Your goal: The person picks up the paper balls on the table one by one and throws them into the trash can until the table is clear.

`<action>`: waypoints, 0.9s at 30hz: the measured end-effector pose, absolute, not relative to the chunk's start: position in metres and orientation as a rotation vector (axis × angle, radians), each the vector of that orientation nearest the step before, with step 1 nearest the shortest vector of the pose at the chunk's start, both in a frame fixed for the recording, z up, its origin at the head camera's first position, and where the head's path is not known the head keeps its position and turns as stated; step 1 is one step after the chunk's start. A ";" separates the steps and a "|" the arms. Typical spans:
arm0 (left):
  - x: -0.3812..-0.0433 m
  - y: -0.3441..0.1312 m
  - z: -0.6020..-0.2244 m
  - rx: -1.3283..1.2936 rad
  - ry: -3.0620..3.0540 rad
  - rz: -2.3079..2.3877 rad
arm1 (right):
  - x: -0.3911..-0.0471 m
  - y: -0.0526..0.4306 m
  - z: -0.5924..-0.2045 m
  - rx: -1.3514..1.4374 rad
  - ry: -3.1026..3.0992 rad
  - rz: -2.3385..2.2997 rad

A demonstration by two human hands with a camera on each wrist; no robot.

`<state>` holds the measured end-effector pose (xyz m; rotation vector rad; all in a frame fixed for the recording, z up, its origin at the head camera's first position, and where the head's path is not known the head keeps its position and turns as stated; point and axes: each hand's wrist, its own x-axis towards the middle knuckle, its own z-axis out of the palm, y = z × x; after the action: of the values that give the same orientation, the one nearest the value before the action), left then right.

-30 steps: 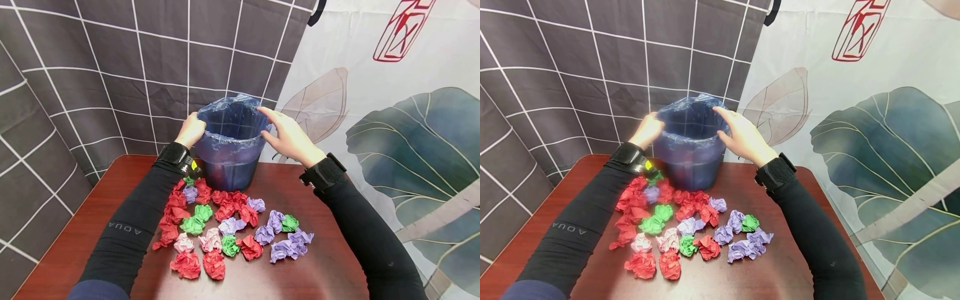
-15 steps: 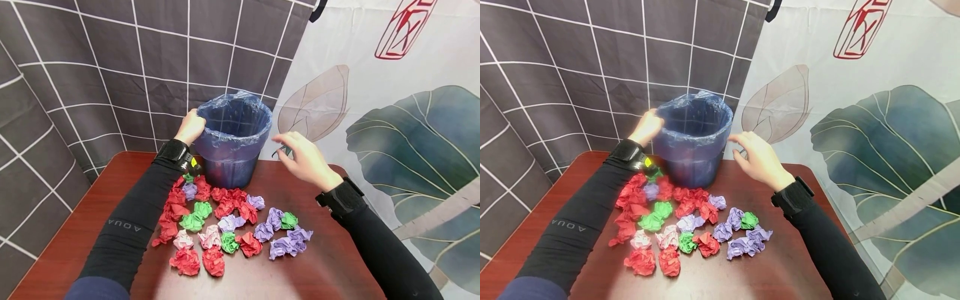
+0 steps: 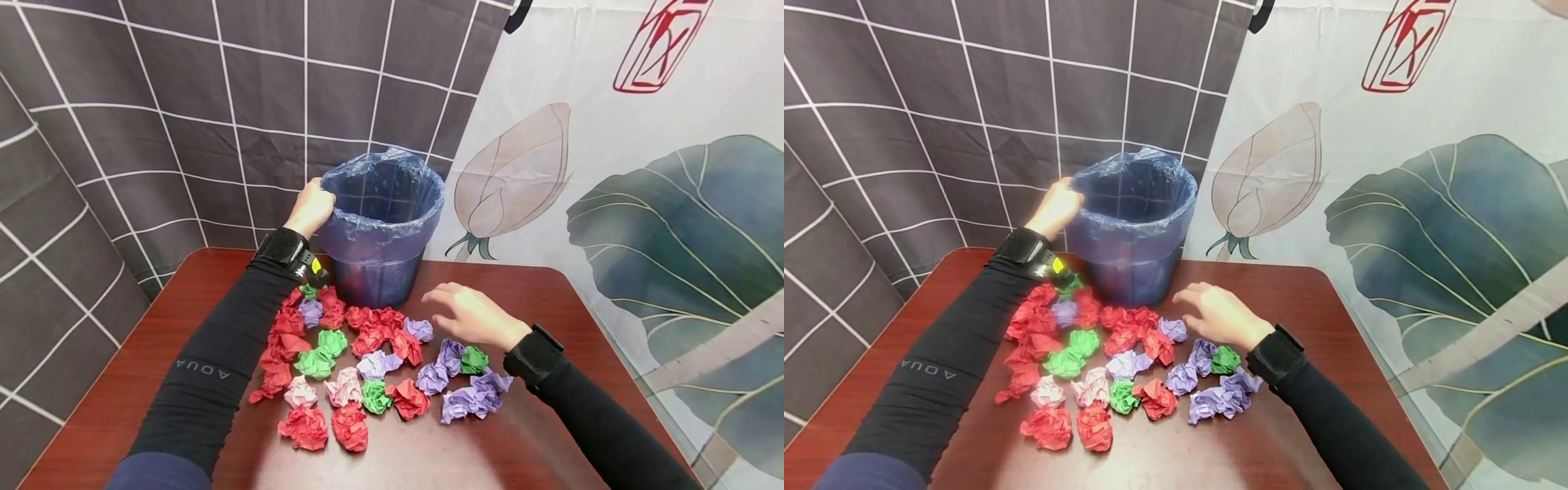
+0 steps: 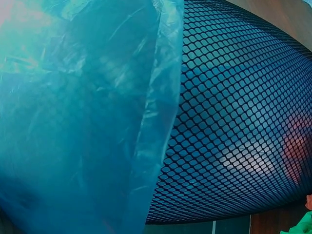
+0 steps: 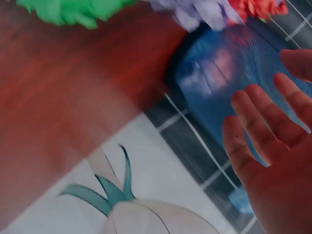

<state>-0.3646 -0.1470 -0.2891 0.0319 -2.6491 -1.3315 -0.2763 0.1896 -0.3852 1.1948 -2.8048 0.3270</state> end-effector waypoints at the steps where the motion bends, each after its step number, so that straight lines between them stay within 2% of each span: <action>1: -0.364 -0.147 -0.289 0.032 -2.651 -1.328 | -0.276 0.188 -0.390 1.199 -2.830 0.319; 13: -0.366 -0.147 -0.290 0.047 -2.645 -1.353 | -0.279 0.182 -0.428 1.229 -2.943 0.304; 27: -0.366 -0.147 -0.291 0.059 -2.642 -1.360 | -0.283 0.179 -0.436 1.278 -2.975 0.370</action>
<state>-0.3659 -0.1474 -0.2906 0.0591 -2.6415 -1.3597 -0.2828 0.1787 -0.4363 1.2778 -2.9748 0.3699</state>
